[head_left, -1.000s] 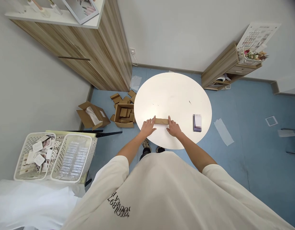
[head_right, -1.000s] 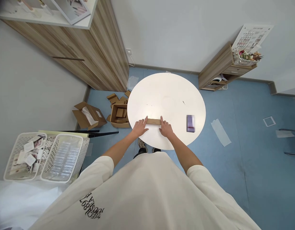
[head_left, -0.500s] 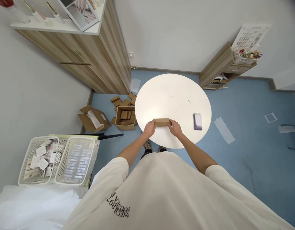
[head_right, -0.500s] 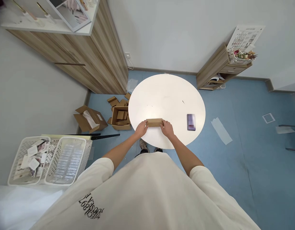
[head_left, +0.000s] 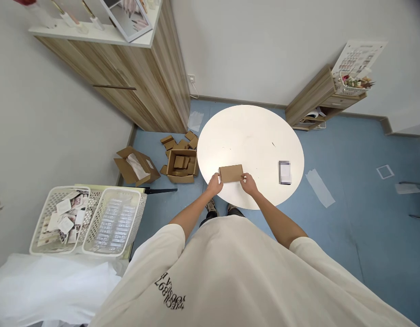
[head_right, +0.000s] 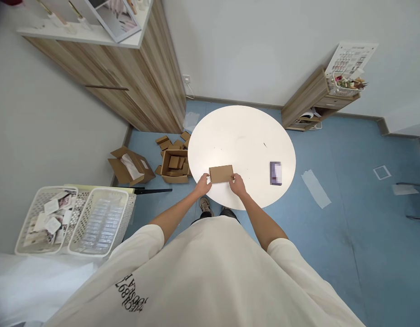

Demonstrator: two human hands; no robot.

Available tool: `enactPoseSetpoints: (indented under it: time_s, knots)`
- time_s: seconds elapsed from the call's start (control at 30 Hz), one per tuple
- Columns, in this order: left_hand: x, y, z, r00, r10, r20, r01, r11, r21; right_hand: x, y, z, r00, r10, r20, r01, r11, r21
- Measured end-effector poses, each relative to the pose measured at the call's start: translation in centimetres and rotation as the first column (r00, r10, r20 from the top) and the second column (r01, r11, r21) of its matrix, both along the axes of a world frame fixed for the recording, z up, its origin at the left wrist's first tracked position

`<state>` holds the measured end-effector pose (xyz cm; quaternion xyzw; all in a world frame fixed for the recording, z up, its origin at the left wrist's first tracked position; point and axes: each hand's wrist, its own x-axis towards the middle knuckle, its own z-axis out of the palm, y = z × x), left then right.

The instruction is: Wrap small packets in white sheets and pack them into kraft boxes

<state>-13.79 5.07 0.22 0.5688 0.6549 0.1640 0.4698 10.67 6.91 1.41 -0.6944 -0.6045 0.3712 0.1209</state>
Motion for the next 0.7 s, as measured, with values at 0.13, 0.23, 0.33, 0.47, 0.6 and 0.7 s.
enactPoseSetpoints:
  time_s: [0.13, 0.23, 0.33, 0.47, 0.6, 0.7]
  knots:
    - [1.3, -0.2, 0.6, 0.988, 0.110, 0.109, -0.101, 0.991, -0.082, 0.3, 0.7, -0.3, 0.999, -0.017, -0.035, 0.014, 0.998, -0.068]
    - [2.5, -0.7, 1.0, 0.971, 0.178, 0.162, -0.160, 0.980, -0.119, 0.8, 0.9, -0.3, 0.996, 0.000, -0.094, -0.010, 0.994, -0.105]
    - [3.8, -1.3, 1.7, 0.964, 0.213, 0.162, -0.198, 0.975, -0.101, 1.7, 1.0, 0.2, 0.992, 0.040, -0.120, -0.051, 0.994, -0.093]
    - [5.8, -2.0, 3.3, 0.955, 0.265, 0.136, -0.263, 0.964, -0.033, 3.4, 1.2, 1.3, 0.986, 0.094, -0.139, -0.104, 0.993, -0.063]
    - [7.7, -2.8, 4.6, 0.937, 0.327, 0.119, -0.332, 0.943, 0.022, 4.8, 1.5, 2.0, 0.978, 0.141, -0.153, -0.148, 0.988, -0.040]
    - [8.6, -3.8, 4.8, 0.923, 0.366, 0.114, -0.374, 0.926, 0.055, 5.2, 1.4, 2.2, 0.971, 0.180, -0.157, -0.185, 0.983, -0.018]
